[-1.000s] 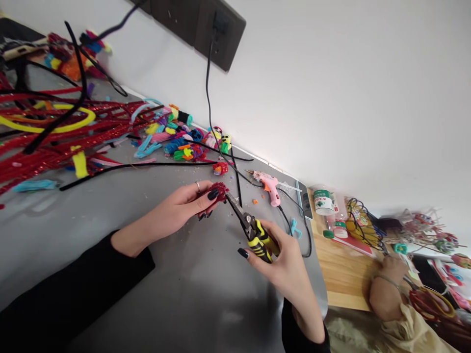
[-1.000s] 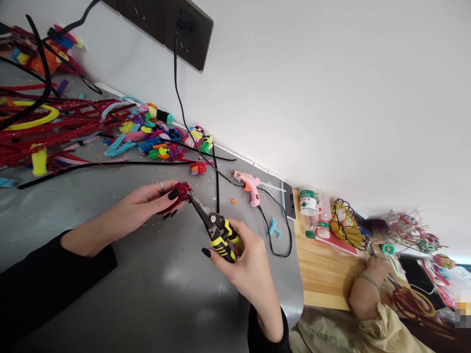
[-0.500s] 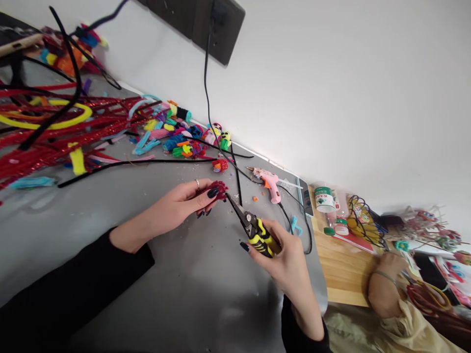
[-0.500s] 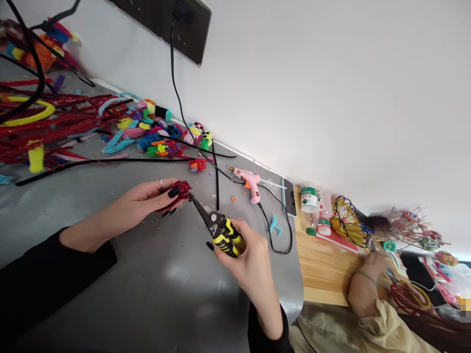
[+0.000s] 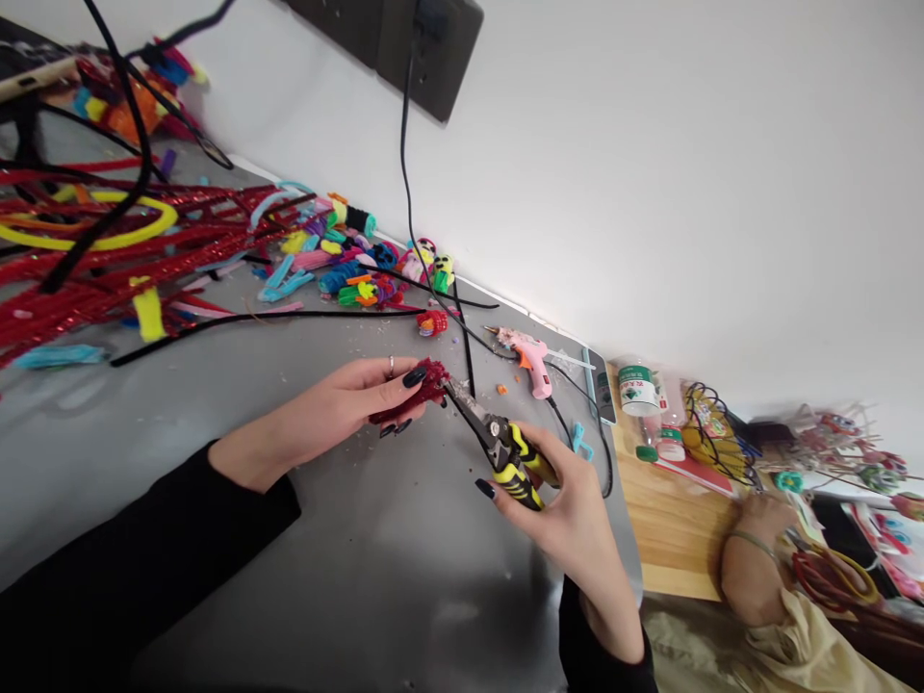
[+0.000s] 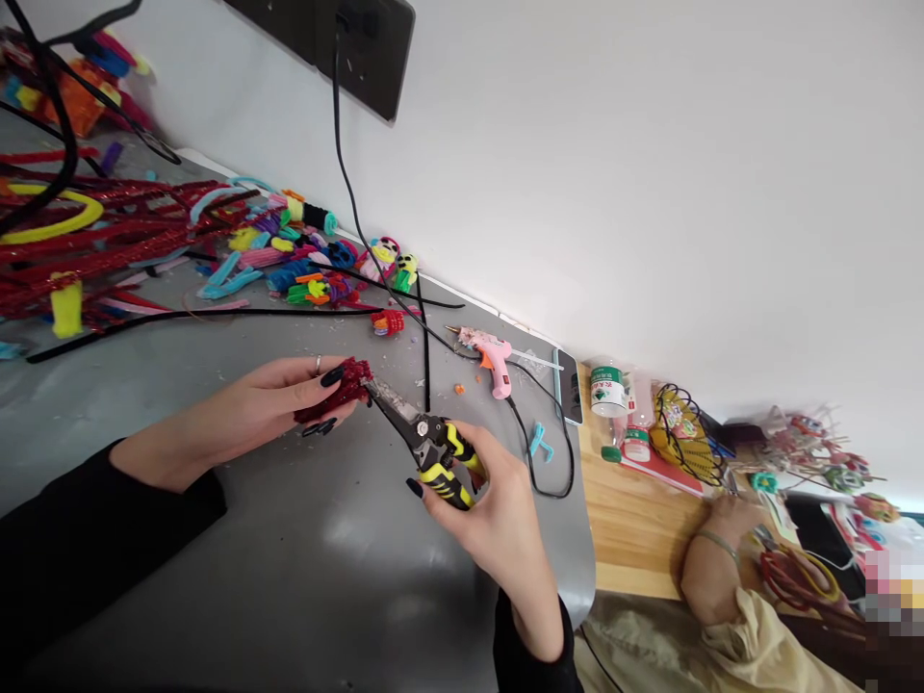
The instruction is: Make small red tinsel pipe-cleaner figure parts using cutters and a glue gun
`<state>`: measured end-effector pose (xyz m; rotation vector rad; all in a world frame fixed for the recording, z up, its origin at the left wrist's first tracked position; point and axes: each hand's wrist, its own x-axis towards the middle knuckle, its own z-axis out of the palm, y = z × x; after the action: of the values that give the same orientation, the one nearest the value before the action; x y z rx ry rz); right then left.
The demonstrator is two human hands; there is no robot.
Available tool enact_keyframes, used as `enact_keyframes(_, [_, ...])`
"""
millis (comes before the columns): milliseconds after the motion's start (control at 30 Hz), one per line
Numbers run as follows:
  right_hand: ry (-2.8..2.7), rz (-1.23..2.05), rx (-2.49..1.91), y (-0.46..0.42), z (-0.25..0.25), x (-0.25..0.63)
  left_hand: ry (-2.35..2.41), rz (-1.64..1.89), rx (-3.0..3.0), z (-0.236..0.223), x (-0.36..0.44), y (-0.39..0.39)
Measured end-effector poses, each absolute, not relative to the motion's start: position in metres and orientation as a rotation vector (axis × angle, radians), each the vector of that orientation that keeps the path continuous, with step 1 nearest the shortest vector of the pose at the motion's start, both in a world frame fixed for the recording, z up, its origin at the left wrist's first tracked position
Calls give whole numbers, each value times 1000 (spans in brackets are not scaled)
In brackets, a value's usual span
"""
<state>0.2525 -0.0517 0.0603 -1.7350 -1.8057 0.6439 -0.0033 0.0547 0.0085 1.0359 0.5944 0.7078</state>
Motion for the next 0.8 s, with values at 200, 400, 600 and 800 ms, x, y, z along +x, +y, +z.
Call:
enact_keyframes(200, [-1835, 622, -1743, -51, 63, 254, 583, 683, 1074, -4, -6, 55])
enact_keyframes(400, [-1822, 631, -1776, -51, 64, 257, 597, 660, 1117, -8, -6, 56])
enact_keyframes(600, [-1821, 573, -1781, -52, 60, 260, 616, 634, 1126, -5, -7, 55])
enact_keyframes(800, [-1918, 414, -1743, -58, 51, 263, 636, 651, 1169, -3, -6, 55])
